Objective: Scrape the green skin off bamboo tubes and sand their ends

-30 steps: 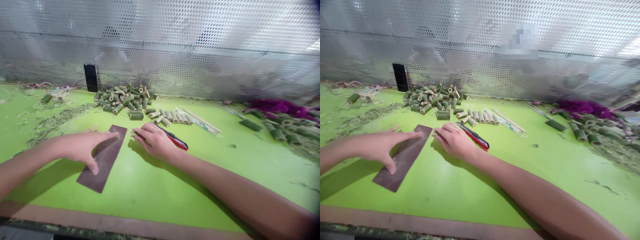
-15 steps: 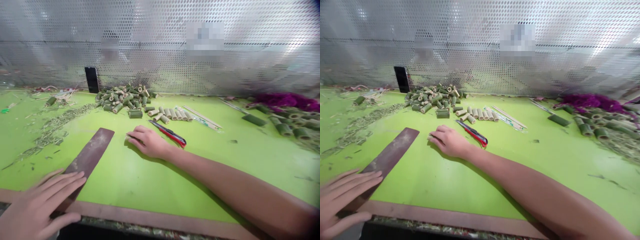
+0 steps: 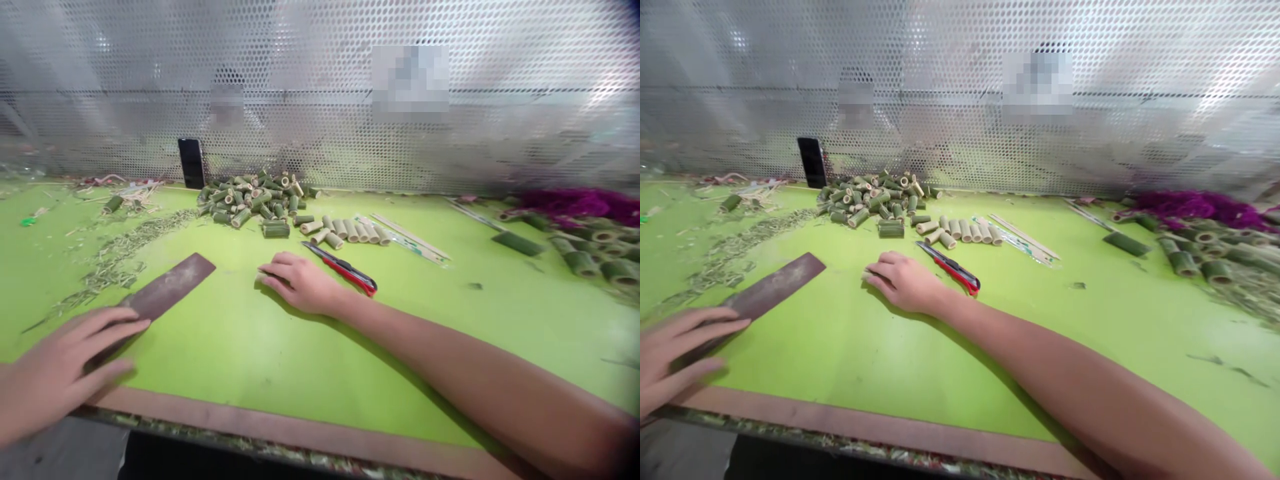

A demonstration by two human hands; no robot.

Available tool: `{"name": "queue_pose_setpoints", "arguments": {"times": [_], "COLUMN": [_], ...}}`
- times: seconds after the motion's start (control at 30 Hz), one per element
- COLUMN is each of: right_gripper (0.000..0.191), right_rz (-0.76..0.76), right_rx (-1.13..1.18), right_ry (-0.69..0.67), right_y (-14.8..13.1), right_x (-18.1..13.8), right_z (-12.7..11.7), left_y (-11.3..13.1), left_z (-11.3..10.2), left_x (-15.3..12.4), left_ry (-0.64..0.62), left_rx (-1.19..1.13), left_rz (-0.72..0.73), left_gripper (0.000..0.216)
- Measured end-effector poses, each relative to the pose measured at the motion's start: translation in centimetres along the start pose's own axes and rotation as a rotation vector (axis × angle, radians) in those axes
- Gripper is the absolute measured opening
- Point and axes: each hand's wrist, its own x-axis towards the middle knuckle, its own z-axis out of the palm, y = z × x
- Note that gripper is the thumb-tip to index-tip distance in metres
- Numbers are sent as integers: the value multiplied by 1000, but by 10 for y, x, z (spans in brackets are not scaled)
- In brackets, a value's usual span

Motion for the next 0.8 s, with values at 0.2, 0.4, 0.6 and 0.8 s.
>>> {"name": "queue_pose_setpoints", "arguments": {"times": [0.2,0.4,0.6,0.8], "right_gripper": [36,35,37,34], "right_rz": [-20,-26,-24,-21], "right_rx": [-22,-14,3,7], "right_ry": [19,7,-18,-21], "right_y": [0,-1,-1,-1], "right_x": [-1,-1,-1,0], "right_z": [-1,-2,-2,-1], "left_y": [12,18,40,44], "left_z": [-17,-20,-41,-50], "left_x": [76,109,125,128], "left_ry": [-129,-209,-328,-313], "left_rx": [-6,109,263,241], "left_rz": [-167,-160,-106,-139], "left_gripper": [68,59,51,59]}}
